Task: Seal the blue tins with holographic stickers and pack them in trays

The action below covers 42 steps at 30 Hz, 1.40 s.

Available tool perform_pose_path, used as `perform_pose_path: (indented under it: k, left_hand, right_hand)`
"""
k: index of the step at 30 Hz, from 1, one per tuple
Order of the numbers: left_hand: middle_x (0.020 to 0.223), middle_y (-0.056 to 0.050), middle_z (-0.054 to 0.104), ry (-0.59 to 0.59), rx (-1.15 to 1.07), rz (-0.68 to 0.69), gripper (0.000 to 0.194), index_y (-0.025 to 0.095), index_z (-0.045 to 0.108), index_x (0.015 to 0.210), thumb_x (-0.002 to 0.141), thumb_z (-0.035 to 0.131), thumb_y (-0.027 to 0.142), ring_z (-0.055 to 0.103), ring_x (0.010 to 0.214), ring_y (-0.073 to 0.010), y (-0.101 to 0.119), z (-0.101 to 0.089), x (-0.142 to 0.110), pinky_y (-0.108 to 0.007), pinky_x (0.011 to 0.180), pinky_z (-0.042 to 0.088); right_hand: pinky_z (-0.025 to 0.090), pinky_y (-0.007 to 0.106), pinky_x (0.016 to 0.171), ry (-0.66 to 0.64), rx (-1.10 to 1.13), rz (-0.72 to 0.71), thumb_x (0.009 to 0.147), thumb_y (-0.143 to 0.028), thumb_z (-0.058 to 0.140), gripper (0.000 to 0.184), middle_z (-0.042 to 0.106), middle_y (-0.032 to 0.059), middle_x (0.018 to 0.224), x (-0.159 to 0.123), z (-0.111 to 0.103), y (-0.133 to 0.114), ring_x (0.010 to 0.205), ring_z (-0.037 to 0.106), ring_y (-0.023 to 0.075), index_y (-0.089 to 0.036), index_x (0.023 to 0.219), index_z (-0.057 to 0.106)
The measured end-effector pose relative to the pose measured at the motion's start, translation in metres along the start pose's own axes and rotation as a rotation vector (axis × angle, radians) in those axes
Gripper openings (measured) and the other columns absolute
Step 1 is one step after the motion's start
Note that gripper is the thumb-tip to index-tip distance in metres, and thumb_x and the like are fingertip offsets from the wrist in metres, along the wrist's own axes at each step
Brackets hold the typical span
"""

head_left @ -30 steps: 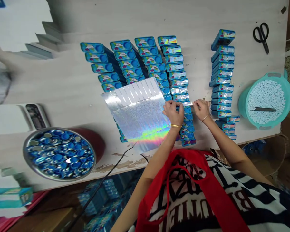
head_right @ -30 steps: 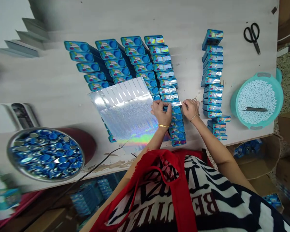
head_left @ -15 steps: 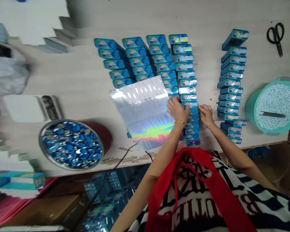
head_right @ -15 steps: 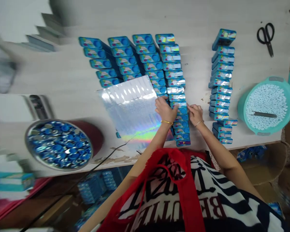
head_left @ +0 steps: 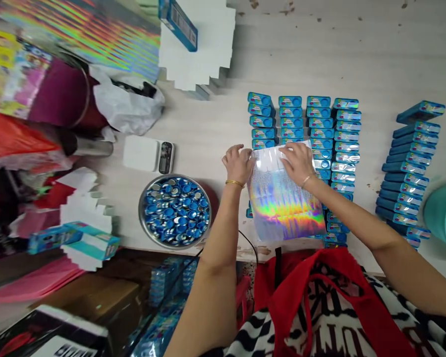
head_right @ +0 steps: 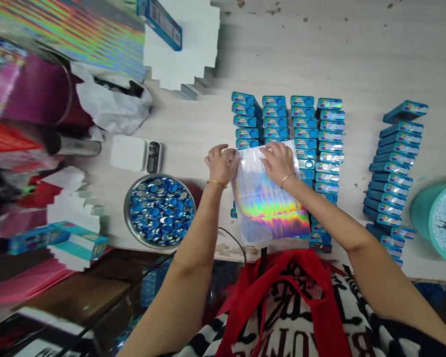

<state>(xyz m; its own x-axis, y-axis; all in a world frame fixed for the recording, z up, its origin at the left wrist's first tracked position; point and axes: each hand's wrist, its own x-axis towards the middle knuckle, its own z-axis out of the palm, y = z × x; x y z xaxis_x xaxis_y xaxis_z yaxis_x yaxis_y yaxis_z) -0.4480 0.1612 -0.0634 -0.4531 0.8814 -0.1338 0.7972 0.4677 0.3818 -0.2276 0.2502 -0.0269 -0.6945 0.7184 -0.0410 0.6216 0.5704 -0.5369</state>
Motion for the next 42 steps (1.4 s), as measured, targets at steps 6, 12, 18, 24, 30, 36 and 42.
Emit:
perform_pose_path:
  k: [6, 12, 18, 24, 30, 36, 42]
  left_hand:
    - [0.118, -0.011, 0.067, -0.008, -0.091, 0.122, 0.016, 0.022, 0.063, 0.093, 0.098, 0.050, 0.030, 0.054, 0.117, -0.0285, -0.015, 0.002, 0.002, -0.045, 0.101, 0.034]
    - [0.127, -0.011, 0.068, 0.080, -0.062, 0.337, 0.019, 0.026, 0.068, 0.105, 0.098, 0.051, 0.030, 0.055, 0.117, -0.0288, -0.017, -0.003, 0.001, -0.047, 0.097, 0.034]
    - [0.132, -0.011, 0.069, 0.173, -0.033, 0.402, 0.027, 0.025, 0.070, 0.104, 0.101, 0.044, 0.026, 0.057, 0.117, -0.0288, -0.009, 0.009, -0.004, -0.049, 0.095, 0.033]
    - [0.119, -0.012, 0.073, 0.167, -0.064, 0.402, 0.018, 0.022, 0.066, 0.089, 0.098, 0.050, 0.027, 0.061, 0.109, -0.0268, 0.007, -0.001, -0.050, -0.045, 0.092, 0.035]
    - [0.083, -0.003, 0.067, 0.333, -0.477, 0.021, 0.016, 0.024, 0.059, 0.085, 0.092, 0.065, 0.037, 0.063, 0.084, -0.0205, 0.051, -0.048, -0.118, -0.041, 0.089, 0.044]
    - [0.078, 0.001, 0.061, 0.265, -1.107, -0.323, 0.026, 0.024, 0.054, 0.082, 0.079, 0.074, 0.041, 0.062, 0.075, -0.0147, 0.097, -0.037, -0.141, -0.030, 0.075, 0.051]
    - [0.070, 0.002, 0.060, -0.051, -1.218, -0.378, 0.020, 0.022, 0.059, 0.075, 0.074, 0.074, 0.036, 0.057, 0.067, -0.0130, 0.154, 0.028, -0.176, -0.028, 0.069, 0.049]
  right_hand:
    - [0.025, 0.048, 0.108, -0.102, -0.019, -0.066, 0.106, -0.034, 0.040, 0.038, 0.062, 0.0139, 0.130, 0.053, 0.043, -0.033, 0.125, 0.044, 0.0306, -0.019, 0.131, 0.064]
    - [0.027, 0.047, 0.103, -0.075, -0.014, -0.113, 0.107, -0.032, 0.034, 0.039, 0.065, 0.0104, 0.104, 0.066, 0.053, -0.030, 0.108, 0.048, 0.0278, -0.018, 0.100, 0.070]
    - [0.031, 0.047, 0.099, -0.052, 0.015, -0.011, 0.107, -0.036, 0.032, 0.041, 0.066, 0.0112, 0.101, 0.072, 0.062, -0.029, 0.105, 0.050, 0.0288, -0.018, 0.096, 0.068]
    - [0.032, 0.048, 0.104, -0.044, 0.020, 0.041, 0.108, -0.039, 0.025, 0.049, 0.066, 0.0134, 0.108, 0.075, 0.070, -0.026, 0.111, 0.051, 0.0294, -0.018, 0.102, 0.069]
    - [0.032, 0.048, 0.114, 0.098, 0.223, -0.027, 0.106, -0.056, 0.022, 0.059, 0.060, 0.0133, 0.132, 0.052, 0.043, -0.029, 0.129, 0.050, 0.0271, -0.021, 0.132, 0.063]
    - [0.049, 0.039, 0.095, 0.023, 0.843, 0.119, 0.094, -0.081, 0.024, 0.078, 0.071, 0.0090, 0.107, -0.073, -0.009, -0.029, 0.104, 0.065, 0.0234, -0.020, 0.105, 0.070]
    - [0.047, 0.032, 0.078, 0.165, 0.832, 0.474, 0.090, -0.066, 0.054, 0.047, 0.059, 0.0000, 0.072, -0.180, -0.036, 0.004, 0.074, 0.056, 0.0170, -0.022, 0.072, 0.057]
